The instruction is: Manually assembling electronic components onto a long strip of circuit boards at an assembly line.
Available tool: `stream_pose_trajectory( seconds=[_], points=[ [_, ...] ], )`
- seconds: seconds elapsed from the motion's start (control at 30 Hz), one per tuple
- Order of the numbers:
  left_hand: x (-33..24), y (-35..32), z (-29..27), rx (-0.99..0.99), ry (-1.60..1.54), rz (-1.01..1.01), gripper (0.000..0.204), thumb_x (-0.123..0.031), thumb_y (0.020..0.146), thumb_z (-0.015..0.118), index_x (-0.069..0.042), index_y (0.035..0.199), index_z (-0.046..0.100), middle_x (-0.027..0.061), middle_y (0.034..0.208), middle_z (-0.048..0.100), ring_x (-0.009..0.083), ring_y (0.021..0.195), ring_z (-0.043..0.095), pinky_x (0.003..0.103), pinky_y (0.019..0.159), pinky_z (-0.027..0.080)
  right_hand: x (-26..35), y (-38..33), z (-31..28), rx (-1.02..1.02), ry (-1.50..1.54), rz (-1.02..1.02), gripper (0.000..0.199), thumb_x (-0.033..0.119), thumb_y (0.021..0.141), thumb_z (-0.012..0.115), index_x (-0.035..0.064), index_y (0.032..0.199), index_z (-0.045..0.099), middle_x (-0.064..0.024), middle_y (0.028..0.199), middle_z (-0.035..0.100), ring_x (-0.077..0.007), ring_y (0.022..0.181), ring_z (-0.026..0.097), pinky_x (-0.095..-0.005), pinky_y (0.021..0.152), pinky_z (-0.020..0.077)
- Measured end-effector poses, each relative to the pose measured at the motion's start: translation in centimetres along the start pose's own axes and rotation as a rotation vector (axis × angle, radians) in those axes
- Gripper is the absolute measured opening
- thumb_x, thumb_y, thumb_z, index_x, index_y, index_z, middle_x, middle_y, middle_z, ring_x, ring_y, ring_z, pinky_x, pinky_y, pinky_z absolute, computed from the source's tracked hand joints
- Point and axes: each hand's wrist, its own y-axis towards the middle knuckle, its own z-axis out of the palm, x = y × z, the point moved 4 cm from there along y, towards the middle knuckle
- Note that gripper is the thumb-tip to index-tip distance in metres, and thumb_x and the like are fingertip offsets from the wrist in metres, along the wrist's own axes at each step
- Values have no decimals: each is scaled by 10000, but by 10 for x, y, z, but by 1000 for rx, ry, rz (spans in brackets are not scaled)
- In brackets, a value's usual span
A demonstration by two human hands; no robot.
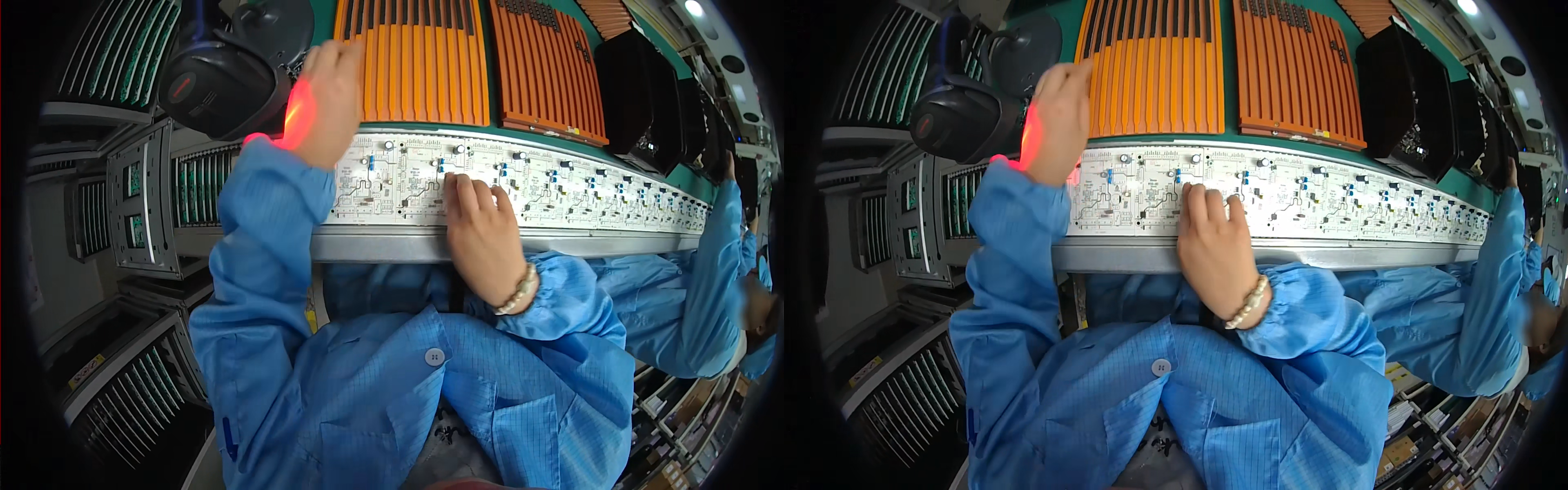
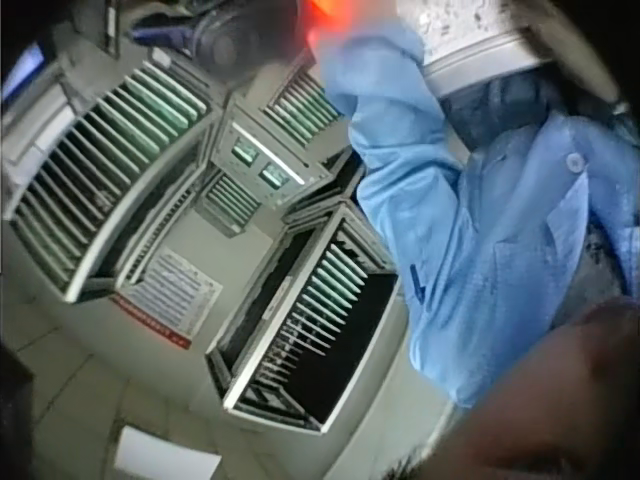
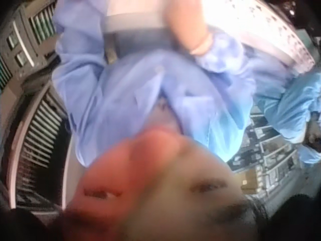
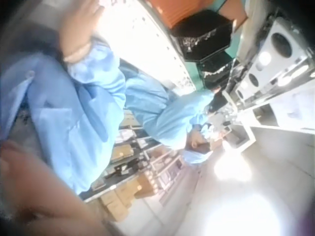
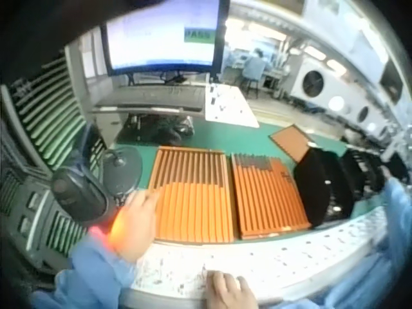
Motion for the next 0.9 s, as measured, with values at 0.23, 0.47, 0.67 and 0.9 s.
stream_pose_trajectory(
  seconds=[0.23,0.47,0.67,0.9],
  points=[
    [25,15,32,39,218,34,331,33,793,561,49,1122,593,135,998,561,290,987,540,369,882,472,-93,38,-58,-75,132,20,376,54,835,609,4,1207,592,-155,1007,633,-306,874,620,-399,776,512],
    [4,6,18,67,187,46,263,35,797,579,30,1057,622,135,965,561,293,938,553,375,858,479,-212,156,-2,-297,74,31,257,146,911,589,69,1141,670,-132,1047,664,-300,888,659,-367,790,552],
    [10,-6,9,42,-57,-85,158,17,830,586,12,977,644,135,916,578,305,895,571,371,810,489,-221,187,15,-289,31,-13,200,166,894,616,91,1050,717,-93,1039,672,-279,894,660,-367,782,553],
    [7,-11,-4,60,-108,-26,91,-7,842,617,11,927,642,133,881,600,304,882,588,375,776,496,-211,184,3,-235,-16,-74,156,189,868,662,87,950,748,-82,1012,691,-250,875,671,-353,756,559]
  ],
)
